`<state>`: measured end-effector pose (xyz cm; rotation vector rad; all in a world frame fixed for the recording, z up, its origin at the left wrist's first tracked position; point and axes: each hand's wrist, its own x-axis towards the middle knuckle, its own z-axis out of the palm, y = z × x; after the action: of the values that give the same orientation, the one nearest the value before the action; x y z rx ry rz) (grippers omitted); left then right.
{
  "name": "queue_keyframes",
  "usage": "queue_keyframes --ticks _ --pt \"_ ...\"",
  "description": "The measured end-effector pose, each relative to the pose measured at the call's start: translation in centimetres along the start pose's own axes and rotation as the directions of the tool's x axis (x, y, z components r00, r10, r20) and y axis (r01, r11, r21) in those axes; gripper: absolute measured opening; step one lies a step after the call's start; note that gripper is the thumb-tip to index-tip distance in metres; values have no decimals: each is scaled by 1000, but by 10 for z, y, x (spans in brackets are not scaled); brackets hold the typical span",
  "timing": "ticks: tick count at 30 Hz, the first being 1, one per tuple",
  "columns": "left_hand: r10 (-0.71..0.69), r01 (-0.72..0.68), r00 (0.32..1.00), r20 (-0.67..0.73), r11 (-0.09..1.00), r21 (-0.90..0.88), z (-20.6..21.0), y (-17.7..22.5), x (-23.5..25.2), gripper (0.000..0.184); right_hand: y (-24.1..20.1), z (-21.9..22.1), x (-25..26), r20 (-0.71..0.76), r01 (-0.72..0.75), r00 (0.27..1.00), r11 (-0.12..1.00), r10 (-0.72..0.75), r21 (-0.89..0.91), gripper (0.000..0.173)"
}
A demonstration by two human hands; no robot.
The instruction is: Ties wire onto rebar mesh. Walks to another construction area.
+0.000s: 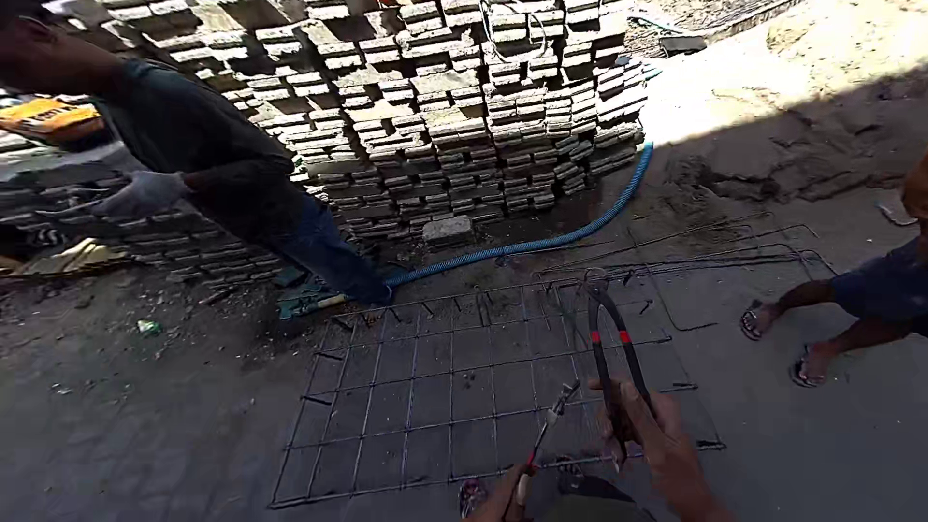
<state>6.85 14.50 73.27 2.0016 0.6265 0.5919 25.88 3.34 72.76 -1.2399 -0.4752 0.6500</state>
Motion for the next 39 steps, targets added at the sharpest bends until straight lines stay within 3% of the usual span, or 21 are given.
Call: queue_keyframes --ticks 3,5,9,12,16,18,20,21,23,25,27,29,31,37,39 --pt "-133 136 982 -132 991 15 5 -6 -6 29 18 -20 -6 120 156 985 948 -126 -279 70" --pt "-163 172 967 -198 985 27 6 -11 -5 29 27 -28 -11 202 251 964 843 -172 -476 71" --pt "-176 200 943 -282 978 58 6 -17 -8 30 36 -28 -26 249 229 966 680 -70 -696 70" --pt "-164 202 937 -307 975 97 5 -20 -9 31 22 -24 -33 277 262 957 684 -90 -681 74" --pt "-135 190 933 -334 972 139 6 -21 -13 31 17 -16 -41 317 411 903 794 -289 -447 68" --pt "-119 183 938 -326 968 173 5 -20 -14 32 41 -18 -40 309 399 914 710 -262 -580 64" --pt "-138 210 940 -312 954 213 5 -19 -15 32 52 -18 -40 264 288 956 557 -126 -779 64" --pt "-149 225 939 -310 948 225 5 -21 -16 33 47 -18 -42 257 259 963 540 -80 -801 65" --pt "-151 234 935 -320 942 241 4 -25 -14 33 21 -16 -43 283 295 951 649 -126 -702 67" --pt "-154 244 930 -332 938 247 5 -28 -16 33 7 -15 -45 289 398 914 761 -284 -512 64" --pt "-147 240 928 -341 938 250 6 -24 -17 32 23 -16 -41 278 479 878 731 -390 -486 59" --pt "-153 236 939 -309 938 253 6 -18 -17 31 52 -22 -39 261 405 912 594 -316 -695 59" --pt "-178 248 947 -269 934 256 7 -17 -20 30 64 -30 -45 196 226 974 503 -112 -834 61" --pt "-290 319 933 -212 941 117 14 -31 -20 31 54 -55 -48 7 2 1000 705 4 -709 64" --pt "-297 328 931 -212 936 128 19 -31 -15 31 38 -55 -45 15 100 993 756 -118 -647 64"
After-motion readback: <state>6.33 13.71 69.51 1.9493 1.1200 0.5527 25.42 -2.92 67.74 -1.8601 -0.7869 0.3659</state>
